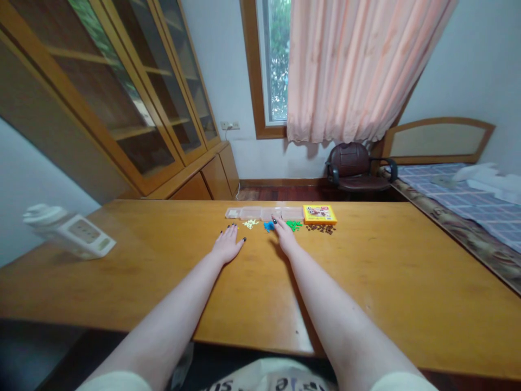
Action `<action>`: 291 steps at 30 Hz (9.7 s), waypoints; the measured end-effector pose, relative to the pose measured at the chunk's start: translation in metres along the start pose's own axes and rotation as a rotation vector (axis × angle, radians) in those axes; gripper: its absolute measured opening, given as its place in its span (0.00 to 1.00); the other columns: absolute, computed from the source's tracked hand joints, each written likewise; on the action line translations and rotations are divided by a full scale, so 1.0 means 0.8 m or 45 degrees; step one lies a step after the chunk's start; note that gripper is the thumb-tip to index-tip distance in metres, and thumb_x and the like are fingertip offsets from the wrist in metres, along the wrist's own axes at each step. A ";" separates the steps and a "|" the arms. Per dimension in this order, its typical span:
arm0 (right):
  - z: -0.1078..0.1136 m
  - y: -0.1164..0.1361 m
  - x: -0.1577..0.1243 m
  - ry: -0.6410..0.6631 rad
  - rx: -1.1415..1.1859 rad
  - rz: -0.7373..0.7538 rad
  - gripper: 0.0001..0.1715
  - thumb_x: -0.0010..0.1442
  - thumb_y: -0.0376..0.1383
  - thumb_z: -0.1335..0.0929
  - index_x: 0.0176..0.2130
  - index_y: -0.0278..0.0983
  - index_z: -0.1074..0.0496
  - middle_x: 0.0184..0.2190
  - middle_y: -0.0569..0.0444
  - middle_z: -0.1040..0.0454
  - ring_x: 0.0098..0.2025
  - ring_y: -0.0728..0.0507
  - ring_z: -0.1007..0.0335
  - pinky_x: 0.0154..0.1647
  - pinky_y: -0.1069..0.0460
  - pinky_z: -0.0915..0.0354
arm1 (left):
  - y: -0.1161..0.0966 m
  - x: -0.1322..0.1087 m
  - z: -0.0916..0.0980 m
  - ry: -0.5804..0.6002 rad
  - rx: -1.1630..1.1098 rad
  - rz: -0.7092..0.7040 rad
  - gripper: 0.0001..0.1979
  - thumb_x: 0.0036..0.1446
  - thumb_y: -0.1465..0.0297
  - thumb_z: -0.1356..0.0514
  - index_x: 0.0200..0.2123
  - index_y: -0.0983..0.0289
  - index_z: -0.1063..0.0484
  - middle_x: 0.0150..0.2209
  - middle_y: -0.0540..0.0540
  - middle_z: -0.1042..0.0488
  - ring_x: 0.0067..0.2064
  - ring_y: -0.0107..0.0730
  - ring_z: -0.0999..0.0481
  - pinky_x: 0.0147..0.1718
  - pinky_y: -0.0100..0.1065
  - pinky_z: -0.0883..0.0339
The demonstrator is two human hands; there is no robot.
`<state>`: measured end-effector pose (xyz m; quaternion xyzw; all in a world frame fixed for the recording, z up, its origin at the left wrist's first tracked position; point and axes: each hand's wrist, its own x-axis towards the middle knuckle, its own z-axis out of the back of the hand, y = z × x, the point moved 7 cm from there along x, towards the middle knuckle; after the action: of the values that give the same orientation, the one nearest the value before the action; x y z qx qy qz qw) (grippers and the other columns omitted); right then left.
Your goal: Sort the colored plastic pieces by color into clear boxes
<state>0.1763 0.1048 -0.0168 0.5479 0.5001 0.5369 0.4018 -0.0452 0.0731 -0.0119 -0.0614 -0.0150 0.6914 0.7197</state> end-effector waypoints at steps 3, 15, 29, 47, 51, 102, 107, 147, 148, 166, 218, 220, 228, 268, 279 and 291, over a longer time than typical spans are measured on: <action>0.020 -0.003 -0.014 0.037 0.033 -0.023 0.23 0.59 0.50 0.36 0.51 0.48 0.30 0.60 0.54 0.37 0.64 0.41 0.47 0.64 0.39 0.53 | -0.030 -0.040 -0.005 -0.022 0.014 -0.130 0.36 0.61 0.53 0.58 0.65 0.70 0.52 0.67 0.62 0.55 0.68 0.42 0.56 0.65 0.46 0.60; 0.050 -0.006 -0.033 0.242 0.445 -0.374 0.21 0.64 0.49 0.41 0.52 0.46 0.33 0.62 0.55 0.40 0.64 0.46 0.48 0.65 0.43 0.54 | -0.200 -0.135 -0.034 0.054 -0.056 -0.635 0.37 0.61 0.51 0.60 0.66 0.68 0.55 0.68 0.59 0.56 0.68 0.41 0.57 0.65 0.46 0.59; 0.062 0.008 -0.042 0.149 0.581 -0.567 0.24 0.67 0.44 0.47 0.44 0.38 0.29 0.47 0.47 0.25 0.50 0.45 0.29 0.53 0.47 0.36 | -0.191 -0.158 -0.033 0.083 -0.070 -0.625 0.38 0.60 0.55 0.54 0.67 0.69 0.59 0.68 0.63 0.60 0.68 0.44 0.61 0.65 0.49 0.63; 0.059 0.001 -0.039 0.174 0.608 -0.543 0.23 0.67 0.43 0.46 0.43 0.34 0.29 0.40 0.42 0.23 0.42 0.45 0.25 0.50 0.48 0.33 | 0.025 0.069 0.054 -0.412 0.112 0.072 0.34 0.61 0.60 0.55 0.66 0.66 0.57 0.68 0.61 0.62 0.68 0.46 0.61 0.64 0.55 0.71; 0.058 0.001 -0.040 0.165 0.633 -0.554 0.23 0.67 0.43 0.45 0.43 0.33 0.29 0.39 0.42 0.23 0.40 0.46 0.25 0.50 0.49 0.33 | 0.018 0.077 0.044 -0.268 0.152 -0.040 0.31 0.62 0.59 0.57 0.66 0.63 0.53 0.67 0.59 0.52 0.67 0.45 0.54 0.63 0.58 0.74; 0.047 0.058 -0.047 0.016 -0.680 0.340 0.21 0.53 0.40 0.30 0.47 0.36 0.30 0.39 0.48 0.27 0.34 0.45 0.33 0.39 0.47 0.33 | -0.126 0.019 0.002 -0.010 -1.800 -0.459 0.32 0.43 0.63 0.31 0.52 0.65 0.32 0.54 0.64 0.30 0.55 0.47 0.31 0.58 0.48 0.43; 0.035 0.076 -0.057 0.104 -0.802 0.543 0.22 0.53 0.37 0.30 0.48 0.38 0.30 0.46 0.46 0.28 0.49 0.40 0.33 0.52 0.44 0.36 | -0.137 0.016 0.002 0.080 -2.068 -0.439 0.34 0.37 0.60 0.28 0.49 0.66 0.31 0.51 0.64 0.28 0.52 0.45 0.28 0.55 0.44 0.38; 0.034 0.096 -0.074 -0.087 -1.159 0.679 0.19 0.60 0.43 0.35 0.47 0.37 0.26 0.41 0.45 0.22 0.41 0.41 0.24 0.46 0.47 0.29 | -0.144 0.007 -0.002 0.055 -2.126 -0.225 0.28 0.31 0.58 0.27 0.36 0.68 0.25 0.39 0.62 0.21 0.43 0.44 0.23 0.51 0.46 0.36; 0.035 0.095 -0.074 -0.107 -1.154 0.663 0.22 0.60 0.43 0.35 0.50 0.36 0.28 0.42 0.44 0.22 0.41 0.40 0.24 0.46 0.46 0.29 | -0.144 0.007 -0.003 0.058 -2.129 -0.230 0.28 0.31 0.58 0.27 0.36 0.68 0.25 0.39 0.61 0.21 0.44 0.45 0.23 0.51 0.46 0.36; 0.046 0.092 -0.068 -0.136 -0.996 0.593 0.26 0.60 0.44 0.36 0.55 0.36 0.34 0.45 0.45 0.24 0.45 0.40 0.26 0.49 0.46 0.31 | -0.155 -0.004 0.011 0.059 -2.123 -0.357 0.31 0.39 0.56 0.30 0.45 0.66 0.28 0.47 0.62 0.24 0.51 0.45 0.27 0.54 0.42 0.38; 0.060 0.057 -0.050 0.406 -0.734 -0.181 0.17 0.51 0.46 0.33 0.22 0.37 0.39 0.18 0.62 0.41 0.22 0.52 0.46 0.24 0.55 0.50 | -0.146 -0.049 0.040 0.289 -0.289 -0.705 0.07 0.49 0.68 0.38 0.35 0.60 0.25 0.33 0.51 0.24 0.35 0.32 0.28 0.32 0.28 0.40; 0.054 0.055 -0.060 0.575 -0.811 -0.276 0.15 0.48 0.43 0.32 0.23 0.36 0.37 0.18 0.61 0.38 0.22 0.52 0.45 0.23 0.55 0.50 | -0.147 -0.050 0.039 0.311 -0.259 -0.713 0.08 0.50 0.69 0.39 0.36 0.59 0.25 0.35 0.51 0.24 0.36 0.32 0.27 0.33 0.28 0.39; 0.027 0.064 -0.089 0.833 -1.266 -0.337 0.15 0.44 0.44 0.27 0.27 0.37 0.30 0.21 0.59 0.30 0.23 0.50 0.39 0.23 0.55 0.49 | -0.151 -0.052 0.032 0.348 -0.221 -0.726 0.10 0.51 0.68 0.40 0.39 0.59 0.25 0.38 0.52 0.22 0.37 0.34 0.26 0.34 0.29 0.37; 0.007 0.073 -0.090 0.862 -1.361 -0.032 0.14 0.55 0.36 0.33 0.42 0.44 0.22 0.39 0.57 0.21 0.39 0.46 0.27 0.39 0.55 0.39 | -0.136 -0.042 0.016 0.520 -0.289 -0.632 0.06 0.49 0.67 0.38 0.31 0.61 0.26 0.29 0.49 0.25 0.29 0.29 0.30 0.26 0.28 0.44; 0.003 0.076 -0.089 0.859 -1.608 0.020 0.14 0.58 0.38 0.34 0.41 0.45 0.21 0.39 0.54 0.21 0.40 0.44 0.26 0.37 0.55 0.39 | -0.136 -0.043 0.020 0.445 -0.251 -0.630 0.06 0.51 0.67 0.41 0.32 0.62 0.27 0.30 0.51 0.24 0.30 0.30 0.29 0.28 0.28 0.43; 0.006 0.087 -0.089 0.770 -1.710 0.043 0.14 0.59 0.40 0.37 0.38 0.42 0.23 0.35 0.51 0.21 0.36 0.44 0.27 0.33 0.54 0.41 | -0.151 -0.050 0.032 0.295 -0.086 -0.616 0.08 0.55 0.65 0.44 0.33 0.61 0.27 0.33 0.55 0.23 0.34 0.36 0.25 0.31 0.30 0.37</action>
<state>0.1944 0.0231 0.0374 0.0192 0.1440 0.8613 0.4869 0.0700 0.0303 0.0295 -0.1588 0.0300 0.4868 0.8584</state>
